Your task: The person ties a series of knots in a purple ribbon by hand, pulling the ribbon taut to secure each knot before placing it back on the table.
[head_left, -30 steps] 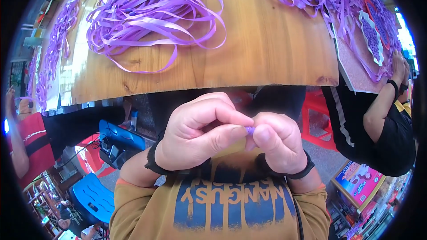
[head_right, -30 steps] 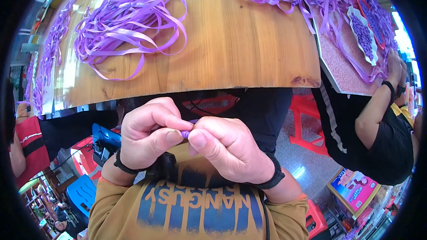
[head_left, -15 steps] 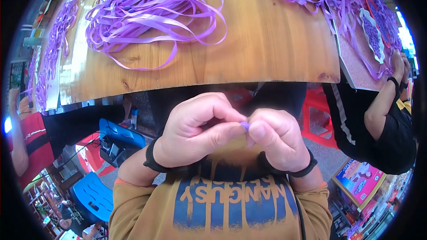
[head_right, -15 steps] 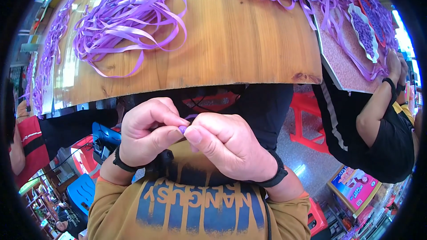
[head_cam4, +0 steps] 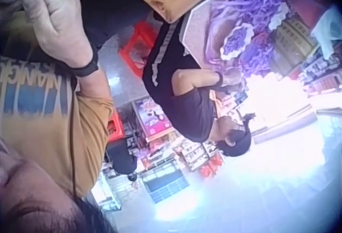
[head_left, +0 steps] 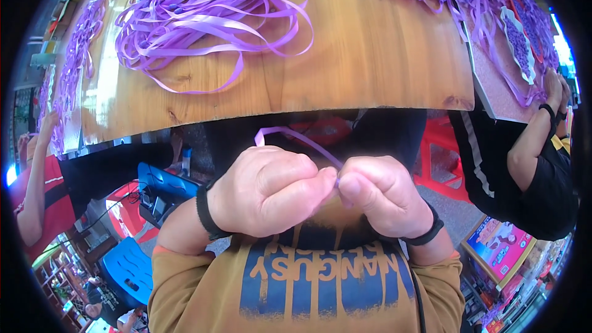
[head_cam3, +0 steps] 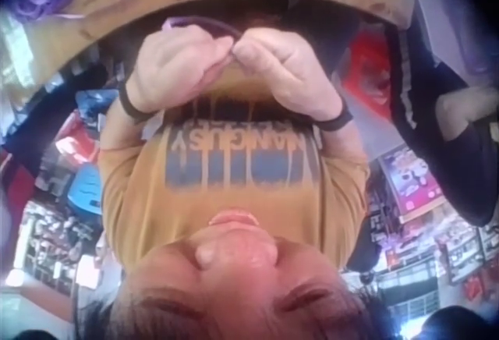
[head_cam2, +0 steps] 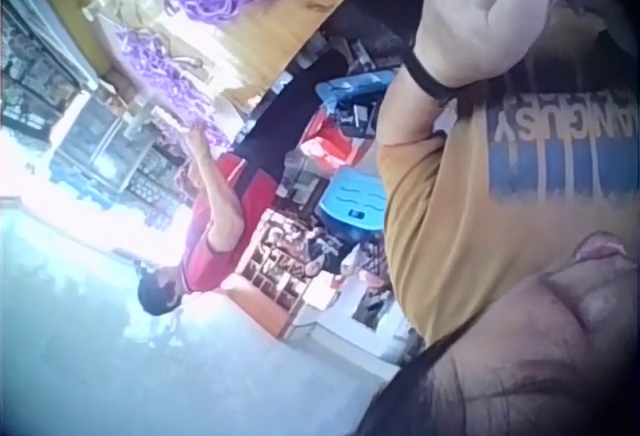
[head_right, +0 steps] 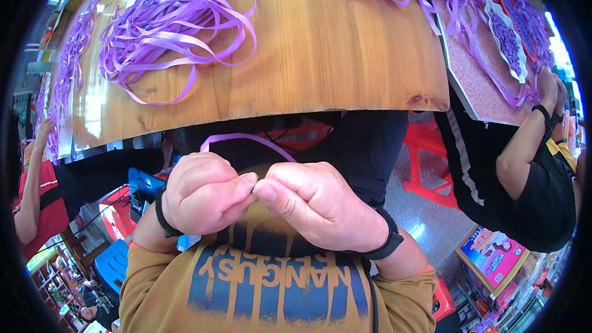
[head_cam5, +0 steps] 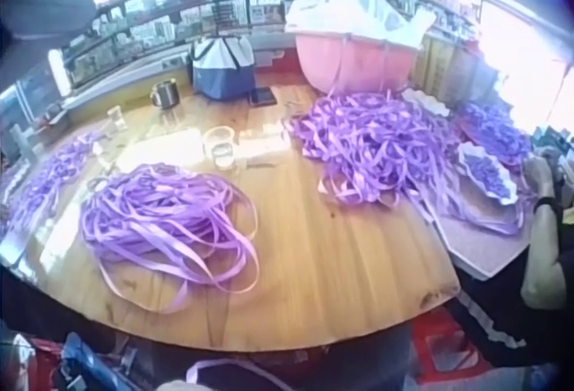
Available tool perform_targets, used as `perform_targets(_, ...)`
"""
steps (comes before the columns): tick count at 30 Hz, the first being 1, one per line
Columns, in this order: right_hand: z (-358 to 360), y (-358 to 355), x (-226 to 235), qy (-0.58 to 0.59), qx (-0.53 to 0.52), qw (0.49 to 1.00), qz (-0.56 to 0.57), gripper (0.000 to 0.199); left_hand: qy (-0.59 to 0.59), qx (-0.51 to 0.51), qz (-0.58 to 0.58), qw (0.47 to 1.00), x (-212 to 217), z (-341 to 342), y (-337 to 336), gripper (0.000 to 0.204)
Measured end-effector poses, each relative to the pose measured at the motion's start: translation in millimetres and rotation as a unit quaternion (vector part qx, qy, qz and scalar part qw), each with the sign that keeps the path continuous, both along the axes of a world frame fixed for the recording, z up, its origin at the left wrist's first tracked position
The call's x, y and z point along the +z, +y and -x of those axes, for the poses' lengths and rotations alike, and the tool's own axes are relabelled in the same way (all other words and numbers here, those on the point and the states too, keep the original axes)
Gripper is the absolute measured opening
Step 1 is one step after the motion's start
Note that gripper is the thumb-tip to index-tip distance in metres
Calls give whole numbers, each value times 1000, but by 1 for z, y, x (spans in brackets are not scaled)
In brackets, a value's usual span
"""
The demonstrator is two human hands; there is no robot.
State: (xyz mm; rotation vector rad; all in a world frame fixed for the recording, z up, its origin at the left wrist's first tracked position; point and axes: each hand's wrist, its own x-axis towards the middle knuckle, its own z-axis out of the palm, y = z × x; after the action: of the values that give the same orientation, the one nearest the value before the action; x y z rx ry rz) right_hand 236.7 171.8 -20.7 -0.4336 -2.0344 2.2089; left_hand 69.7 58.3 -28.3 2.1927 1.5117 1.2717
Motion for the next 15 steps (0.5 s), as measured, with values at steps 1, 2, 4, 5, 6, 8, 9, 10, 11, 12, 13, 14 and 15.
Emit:
perform_targets(1, 0, 1, 0, -5, 13, 1000, 15, 35, -1, 0, 2, 1000, 1, 2, 0, 23)
perform_targets(2, 0, 2, 0, -10, 25, 999, 29, 36, 14, -22, 5, 1000, 2, 5, 0, 24)
perform_targets(4, 0, 2, 0, -11, 24, 998, 54, 37, 28, -47, 7, 999, 1, 7, 3, 25)
perform_targets(5, 0, 1, 0, -10, 24, 997, 76, 38, -14, -54, 30, 998, 0, 6, 5, 25)
perform_targets(6, 0, 1, 0, -8, 24, 997, 75, 38, -53, -61, 52, 995, 0, 6, 7, 25)
perform_targets(8, 0, -1, 3, -16, -3, 992, 126, 39, -117, -42, 55, 991, -8, -1, 7, 23)
perform_targets(9, 1, -1, 4, -15, -5, 992, 125, 39, -183, -25, 60, 981, -10, -4, 5, 21)
perform_targets(10, 2, -2, 6, -8, -18, 991, 133, 40, -228, -9, 86, 970, -9, -6, 2, 19)
perform_targets(11, 3, -2, 7, -2, -32, 989, 141, 40, -227, -11, 86, 970, -9, -8, 2, 19)
perform_targets(12, 3, -2, 8, -3, -34, 989, 141, 40, -258, -4, 92, 962, -9, -10, 2, 19)
perform_targets(13, 3, -2, 8, -2, -36, 990, 140, 41, -288, 3, 97, 953, -9, -11, 3, 19)
perform_targets(14, 3, -1, 8, -1, -38, 990, 139, 41, -289, 1, 97, 952, -8, -10, 4, 19)
perform_targets(15, 1, 0, 10, -1, -37, 990, 138, 41, -257, -7, 92, 962, -4, -8, 5, 19)
